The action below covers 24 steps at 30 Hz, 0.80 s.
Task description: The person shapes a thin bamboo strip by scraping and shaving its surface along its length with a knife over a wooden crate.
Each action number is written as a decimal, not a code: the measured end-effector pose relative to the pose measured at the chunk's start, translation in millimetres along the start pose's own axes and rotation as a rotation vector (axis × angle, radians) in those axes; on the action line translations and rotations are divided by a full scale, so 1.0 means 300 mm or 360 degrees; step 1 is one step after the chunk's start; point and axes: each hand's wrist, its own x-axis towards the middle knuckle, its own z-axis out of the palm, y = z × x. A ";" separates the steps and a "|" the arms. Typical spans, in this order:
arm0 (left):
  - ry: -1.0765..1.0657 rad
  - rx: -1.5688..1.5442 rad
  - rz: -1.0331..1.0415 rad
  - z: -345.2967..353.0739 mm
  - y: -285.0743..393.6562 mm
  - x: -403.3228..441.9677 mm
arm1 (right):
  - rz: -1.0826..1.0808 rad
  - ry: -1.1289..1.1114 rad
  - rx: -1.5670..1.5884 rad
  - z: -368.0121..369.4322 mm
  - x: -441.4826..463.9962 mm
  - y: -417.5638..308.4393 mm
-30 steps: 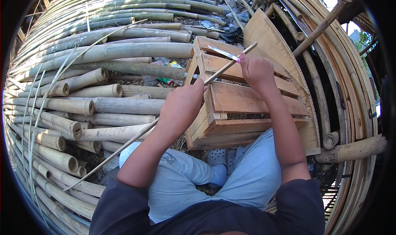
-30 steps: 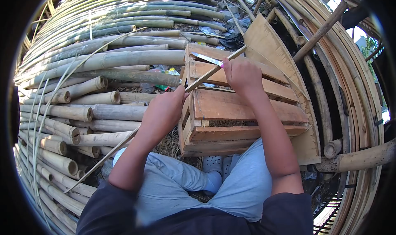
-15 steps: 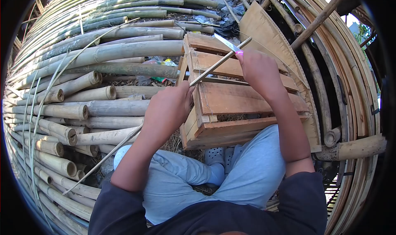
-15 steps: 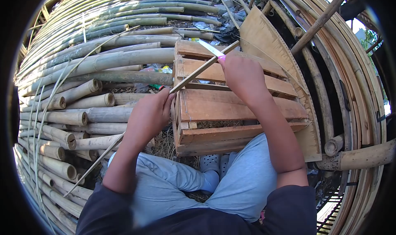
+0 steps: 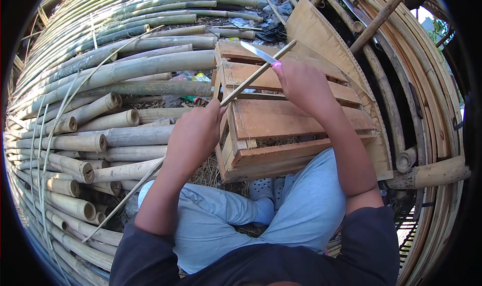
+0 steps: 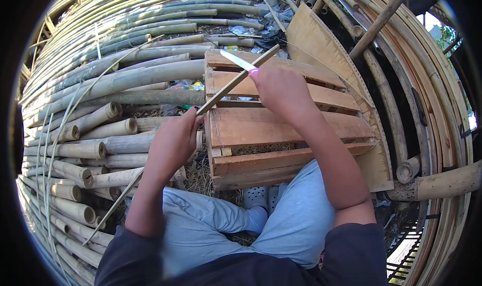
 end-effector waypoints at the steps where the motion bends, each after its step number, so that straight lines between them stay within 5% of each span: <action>1: 0.0005 0.0006 -0.0021 -0.002 0.000 -0.001 | -0.0032 0.0205 -0.0023 -0.008 0.026 0.031; 5: 0.0002 0.0094 0.0003 0.005 -0.010 0.000 | -0.0164 -0.0078 0.0112 0.016 -0.028 -0.034; 12: -0.0005 0.0024 -0.0006 -0.002 -0.002 -0.008 | 0.0163 0.0073 -0.0111 0.004 0.058 0.104; 17: -0.0047 0.0010 -0.0023 0.005 -0.008 -0.002 | -0.0120 0.0128 -0.0058 0.016 0.003 0.027; 22: 0.0003 -0.0123 0.0000 0.008 -0.014 0.000 | 0.0101 0.0217 -0.0090 0.030 0.072 0.106; 24: -0.0028 -0.0048 -0.0020 0.003 -0.007 -0.003 | -0.0210 0.0220 -0.0043 0.027 0.016 0.019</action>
